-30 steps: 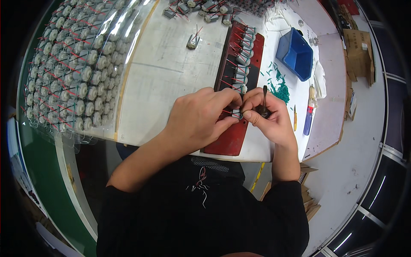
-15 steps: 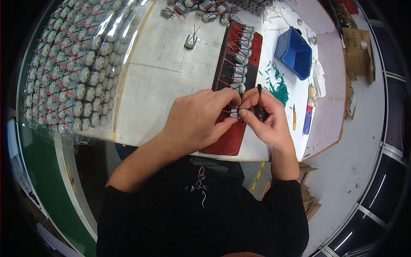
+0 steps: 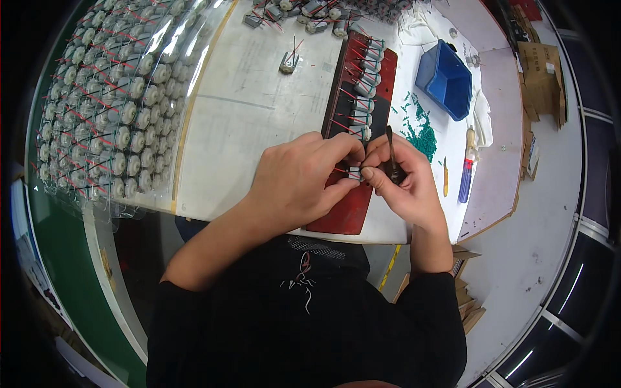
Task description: Manually assembling small electronic components and wiring onto a red fixture on a production line.
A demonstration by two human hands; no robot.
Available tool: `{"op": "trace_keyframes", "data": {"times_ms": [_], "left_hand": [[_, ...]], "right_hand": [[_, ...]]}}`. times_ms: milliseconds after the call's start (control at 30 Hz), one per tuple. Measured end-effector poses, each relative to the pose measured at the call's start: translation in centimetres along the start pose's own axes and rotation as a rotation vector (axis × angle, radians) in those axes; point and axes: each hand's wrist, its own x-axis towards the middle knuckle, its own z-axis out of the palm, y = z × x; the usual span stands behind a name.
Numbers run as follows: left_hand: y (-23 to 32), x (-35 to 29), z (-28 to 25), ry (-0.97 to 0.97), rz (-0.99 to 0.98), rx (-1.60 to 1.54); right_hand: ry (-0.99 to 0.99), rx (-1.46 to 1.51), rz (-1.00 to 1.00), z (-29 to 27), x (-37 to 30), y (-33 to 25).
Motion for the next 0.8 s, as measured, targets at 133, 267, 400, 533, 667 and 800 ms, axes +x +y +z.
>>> {"op": "trace_keyframes", "data": {"times_ms": [133, 267, 400, 533, 667, 800], "left_hand": [[0.0, 0.0, 0.0, -0.005, -0.007, -0.012], [0.0, 0.0, 0.1, -0.008, -0.013, 0.0], [-0.1, -0.1, 0.1, -0.006, -0.014, 0.002], [-0.1, 0.0, 0.1, -0.002, -0.007, -0.012], [0.0, -0.1, 0.1, 0.0, -0.006, -0.013], [0.0, -0.1, 0.0, -0.007, -0.012, -0.007]], "right_hand": [[-0.013, 0.025, 0.07, -0.2, -0.1, -0.1], [-0.02, -0.022, 0.035, -0.1, -0.1, -0.3], [-0.007, -0.045, 0.079, -0.1, -0.1, -0.4], [-0.03, 0.005, 0.025, -0.7, 0.0, -0.4], [-0.079, 0.0, -0.009, -1.4, 0.2, -1.1], [-0.09, -0.106, -0.031, -1.1, 0.1, -1.6]]}}
